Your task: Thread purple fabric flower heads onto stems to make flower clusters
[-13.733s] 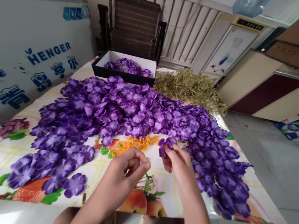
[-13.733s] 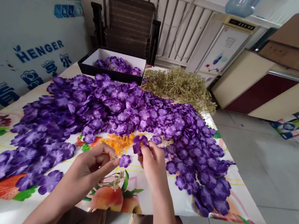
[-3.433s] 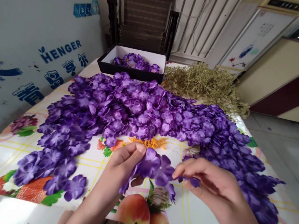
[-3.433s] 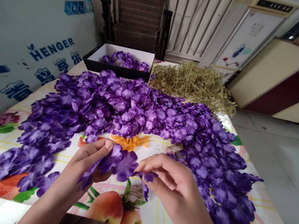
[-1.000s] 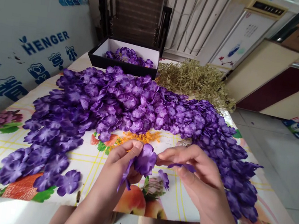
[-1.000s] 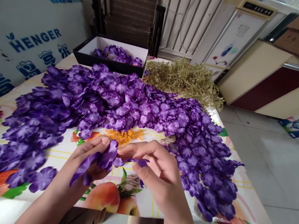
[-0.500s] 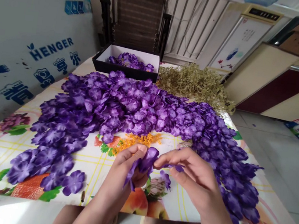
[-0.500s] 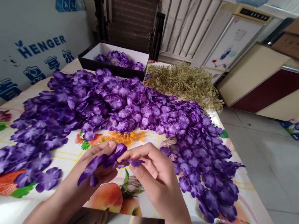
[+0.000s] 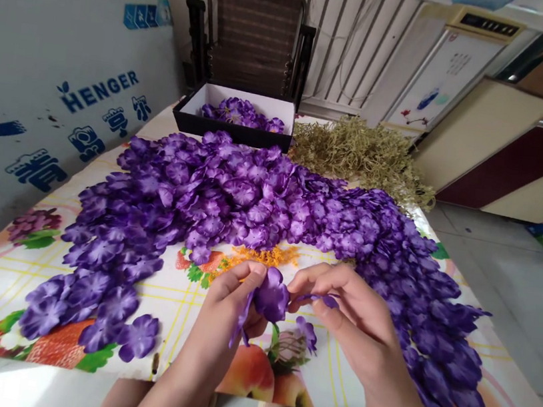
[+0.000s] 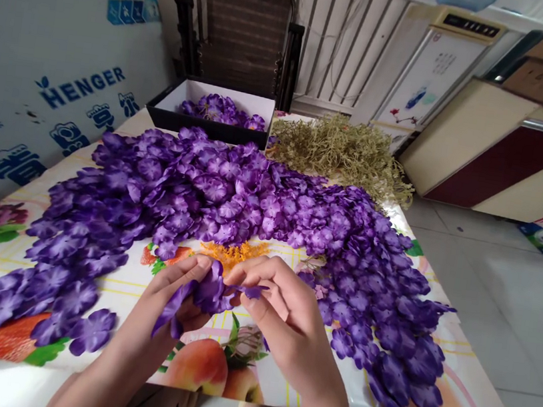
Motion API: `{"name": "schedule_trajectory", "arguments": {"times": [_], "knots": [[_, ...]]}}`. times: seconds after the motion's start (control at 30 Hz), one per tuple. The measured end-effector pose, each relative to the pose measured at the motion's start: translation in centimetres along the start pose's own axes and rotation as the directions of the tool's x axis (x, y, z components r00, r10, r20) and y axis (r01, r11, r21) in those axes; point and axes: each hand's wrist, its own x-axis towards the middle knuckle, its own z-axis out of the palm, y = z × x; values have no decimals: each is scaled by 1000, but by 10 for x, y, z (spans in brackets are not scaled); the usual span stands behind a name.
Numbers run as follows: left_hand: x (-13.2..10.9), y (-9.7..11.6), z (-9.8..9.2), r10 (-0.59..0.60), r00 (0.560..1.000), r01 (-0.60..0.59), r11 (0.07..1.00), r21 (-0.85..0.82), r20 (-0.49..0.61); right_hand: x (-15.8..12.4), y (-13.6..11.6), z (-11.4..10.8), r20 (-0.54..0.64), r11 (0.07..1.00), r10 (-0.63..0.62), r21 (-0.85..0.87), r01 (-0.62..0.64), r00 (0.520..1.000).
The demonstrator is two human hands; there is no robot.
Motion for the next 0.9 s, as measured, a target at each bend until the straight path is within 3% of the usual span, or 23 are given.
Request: {"name": "schedule_trajectory", "arguments": {"times": [0.43, 0.67, 0.9], "knots": [[3, 0, 1, -26, 1000, 26, 1000, -15, 0, 2, 10, -5, -85, 997, -63, -60, 58, 994], [6, -3, 0, -36, 992, 51, 991, -128, 120, 3, 5, -4, -86, 999, -45, -25, 43, 995], [3, 0, 3, -82, 978, 129, 959, -252, 190, 2, 9, -6, -204, 1000, -9, -9, 7, 979]]}}
